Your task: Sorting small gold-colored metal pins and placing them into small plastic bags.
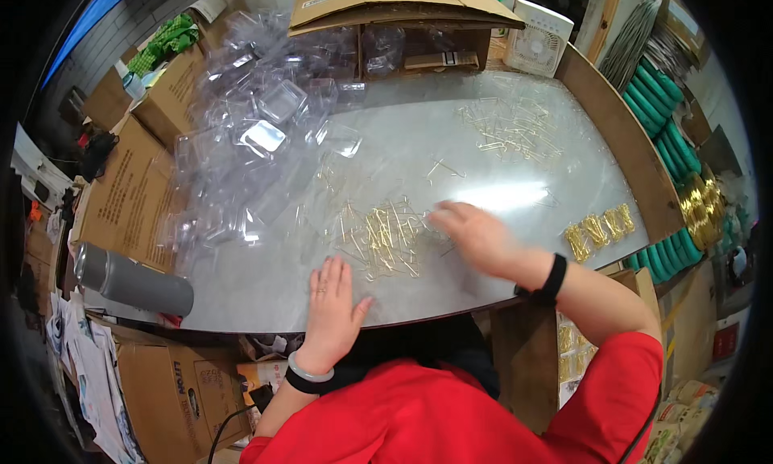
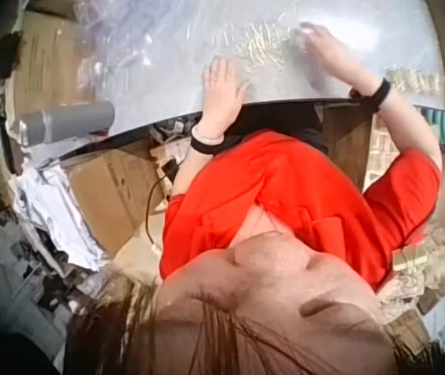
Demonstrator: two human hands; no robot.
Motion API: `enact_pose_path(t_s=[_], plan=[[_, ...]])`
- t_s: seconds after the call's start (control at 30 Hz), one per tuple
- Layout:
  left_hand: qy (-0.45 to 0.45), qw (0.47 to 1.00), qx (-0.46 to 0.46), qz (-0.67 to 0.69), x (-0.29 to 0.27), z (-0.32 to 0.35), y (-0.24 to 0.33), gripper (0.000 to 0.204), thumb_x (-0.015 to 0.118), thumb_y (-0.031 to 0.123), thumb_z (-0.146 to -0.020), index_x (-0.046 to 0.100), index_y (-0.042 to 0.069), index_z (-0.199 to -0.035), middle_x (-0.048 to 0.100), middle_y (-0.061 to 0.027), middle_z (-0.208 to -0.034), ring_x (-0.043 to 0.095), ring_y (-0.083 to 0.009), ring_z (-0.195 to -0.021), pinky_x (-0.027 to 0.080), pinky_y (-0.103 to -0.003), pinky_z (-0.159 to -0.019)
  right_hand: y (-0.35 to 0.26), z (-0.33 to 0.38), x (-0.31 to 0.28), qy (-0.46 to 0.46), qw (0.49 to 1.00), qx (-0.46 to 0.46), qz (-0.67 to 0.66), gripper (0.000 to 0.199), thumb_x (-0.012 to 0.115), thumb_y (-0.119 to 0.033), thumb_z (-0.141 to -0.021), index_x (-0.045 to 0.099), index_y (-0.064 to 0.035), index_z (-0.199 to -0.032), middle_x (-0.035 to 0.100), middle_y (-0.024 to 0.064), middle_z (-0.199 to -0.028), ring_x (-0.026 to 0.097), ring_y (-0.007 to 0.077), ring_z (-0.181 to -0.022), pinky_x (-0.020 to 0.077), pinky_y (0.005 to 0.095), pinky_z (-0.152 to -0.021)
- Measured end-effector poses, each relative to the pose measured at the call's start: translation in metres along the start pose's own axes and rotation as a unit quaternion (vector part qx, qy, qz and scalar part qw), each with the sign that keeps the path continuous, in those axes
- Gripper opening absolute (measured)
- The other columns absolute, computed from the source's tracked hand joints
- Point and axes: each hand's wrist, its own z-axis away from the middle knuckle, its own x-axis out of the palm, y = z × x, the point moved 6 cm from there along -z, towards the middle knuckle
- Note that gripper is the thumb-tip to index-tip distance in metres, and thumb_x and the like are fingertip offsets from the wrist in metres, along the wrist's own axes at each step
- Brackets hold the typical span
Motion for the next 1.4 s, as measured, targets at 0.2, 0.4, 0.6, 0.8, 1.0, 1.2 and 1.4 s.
enact_pose_path(t_s=[0.2,0.4,0.6,0.8,1.0,1.2,1.4], plan=[[0.032,0.999,-0.015,0.004,0.002,-0.004,0.019,0.087,0.069,0.045,-0.094,0.036,-0.019,-0.145,0.031,-0.0352,-0.156,0.027,-0.0487,-0.148,0.019,-0.058,-0.122,0.043,0.026,0.001,-0.042,0.970,0.098,0.219,0.021,0.060,-0.003,-0.083,0.059,0.0016,-0.103,0.059,0.0174,-0.105,0.062,0.0312,-0.098,0.0567,0.0384,-0.084],[0.023,0.999,-0.042,-0.021,0.008,-0.024,0.036,0.103,0.068,0.058,-0.089,0.034,-0.021,-0.145,0.030,-0.0376,-0.156,0.024,-0.0497,-0.149,0.017,-0.059,-0.122,-0.039,-0.013,0.039,-0.030,0.969,-0.026,0.245,0.024,0.065,-0.012,-0.081,0.065,0.0001,-0.101,0.058,0.0146,-0.103,0.061,0.0273,-0.097,0.0570,0.0317,-0.078],[0.034,0.997,-0.071,-0.011,0.006,-0.025,0.039,0.109,0.067,0.064,-0.086,0.032,-0.019,-0.148,0.029,-0.0354,-0.159,0.024,-0.0482,-0.150,0.014,-0.058,-0.124,-0.102,-0.023,0.039,-0.072,0.979,-0.091,0.167,0.028,0.069,-0.015,-0.079,0.066,0.0003,-0.103,0.059,0.0161,-0.103,0.062,0.0302,-0.096,0.0574,0.0351,-0.076],[0.073,0.996,-0.058,-0.017,0.012,-0.025,0.034,0.103,0.070,0.058,-0.088,0.033,-0.019,-0.145,0.033,-0.0355,-0.154,0.029,-0.0488,-0.146,0.019,-0.058,-0.122,-0.047,-0.041,0.014,0.009,0.999,-0.031,-0.029,0.024,0.068,-0.008,-0.082,0.064,0.0018,-0.104,0.062,0.0219,-0.101,0.065,0.0409,-0.094,0.0555,0.0478,-0.079],[0.102,0.992,-0.075,0.013,0.003,-0.030,0.037,0.096,0.073,0.054,-0.087,0.039,-0.018,-0.141,0.038,-0.0331,-0.145,0.032,-0.0484,-0.141,0.021,-0.058,-0.121,-0.003,-0.073,0.008,-0.011,1.000,0.022,-0.004,0.025,0.066,-0.007,-0.089,0.063,-0.0022,-0.114,0.064,0.0176,-0.109,0.065,0.0397,-0.099,0.0549,0.0469,-0.085],[0.106,0.989,-0.105,-0.018,0.002,-0.040,0.042,0.085,0.074,0.050,-0.087,0.045,-0.012,-0.140,0.041,-0.0295,-0.141,0.033,-0.0469,-0.139,0.022,-0.059,-0.119,-0.027,-0.104,0.042,0.035,0.991,-0.094,0.084,0.029,0.066,-0.007,-0.088,0.062,-0.0054,-0.117,0.060,0.0131,-0.116,0.062,0.0316,-0.107,0.0559,0.0418,-0.085],[0.082,0.993,-0.089,0.011,-0.005,-0.027,0.035,0.064,0.073,0.032,-0.090,0.052,-0.004,-0.139,0.042,-0.0259,-0.139,0.035,-0.0478,-0.137,0.025,-0.058,-0.119,-0.063,-0.065,0.039,-0.004,0.988,-0.093,0.123,0.034,0.065,-0.005,-0.082,0.062,-0.0041,-0.116,0.059,0.0135,-0.106,0.061,0.0316,-0.102,0.0545,0.0406,-0.087]])
